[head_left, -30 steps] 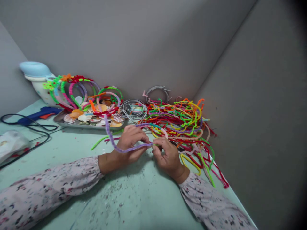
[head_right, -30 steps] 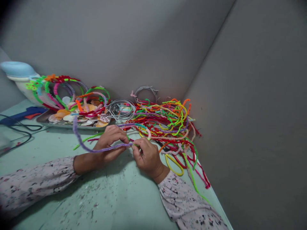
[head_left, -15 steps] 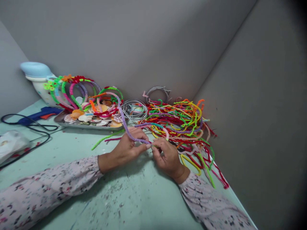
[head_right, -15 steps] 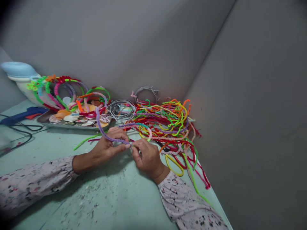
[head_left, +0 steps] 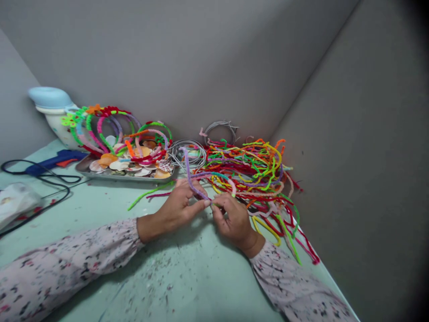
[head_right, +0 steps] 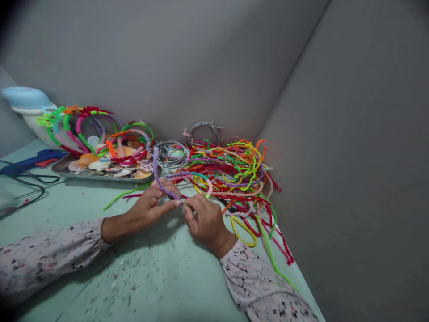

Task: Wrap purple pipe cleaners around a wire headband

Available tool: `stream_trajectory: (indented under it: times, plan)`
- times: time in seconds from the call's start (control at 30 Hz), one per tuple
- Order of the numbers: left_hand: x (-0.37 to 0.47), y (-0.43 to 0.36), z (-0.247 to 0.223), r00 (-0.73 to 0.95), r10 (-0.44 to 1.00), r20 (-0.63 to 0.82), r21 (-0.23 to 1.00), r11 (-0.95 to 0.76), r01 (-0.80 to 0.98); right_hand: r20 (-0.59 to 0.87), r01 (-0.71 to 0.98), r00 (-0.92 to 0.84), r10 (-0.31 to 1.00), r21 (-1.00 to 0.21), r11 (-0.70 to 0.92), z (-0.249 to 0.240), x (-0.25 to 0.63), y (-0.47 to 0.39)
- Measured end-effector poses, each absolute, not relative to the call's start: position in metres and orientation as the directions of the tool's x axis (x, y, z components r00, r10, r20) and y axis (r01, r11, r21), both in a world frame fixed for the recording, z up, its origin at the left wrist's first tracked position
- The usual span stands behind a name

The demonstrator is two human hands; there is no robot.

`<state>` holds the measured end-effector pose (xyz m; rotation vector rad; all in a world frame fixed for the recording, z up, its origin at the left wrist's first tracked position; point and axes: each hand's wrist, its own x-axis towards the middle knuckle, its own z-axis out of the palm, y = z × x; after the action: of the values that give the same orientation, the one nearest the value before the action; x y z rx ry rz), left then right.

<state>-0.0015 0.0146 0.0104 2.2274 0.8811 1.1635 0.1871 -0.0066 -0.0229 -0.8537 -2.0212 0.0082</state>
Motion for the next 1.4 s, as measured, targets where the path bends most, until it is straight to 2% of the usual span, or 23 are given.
stream_trajectory:
  times: [0.4,0.63,1.03,1.2,1.4]
  plan:
    - [-0.0001,0.0193,0.0159,0.477,0.787,0.39,0.738,-0.578,0.35,0.715,0.581,-0.422,0.558,-0.259,0.771,-0.0255,0.1895,-0.0066]
    - [-0.0012,0.0203,0.01,0.449,0.765,0.462,0.64,-0.638,0.428,0.718,0.595,-0.394,0.573,-0.276,0.755,-0.0235,0.1897,-0.0053]
    - [0.0005,0.0207,0.0136,0.498,0.78,0.38,0.648,-0.609,0.459,0.694,0.598,-0.494,0.523,-0.165,0.784,-0.0239,0.1915,-0.0068]
    - [0.0014,0.0192,0.0137,0.47,0.802,0.369,0.649,-0.584,0.488,0.705,0.597,-0.427,0.567,-0.251,0.762,-0.0243,0.19,-0.0051]
    - [0.0011,0.0158,0.0114,0.366,0.766,0.529,0.602,-0.642,0.475,0.727,0.607,-0.231,0.647,-0.412,0.68,-0.0198,0.1846,-0.0058]
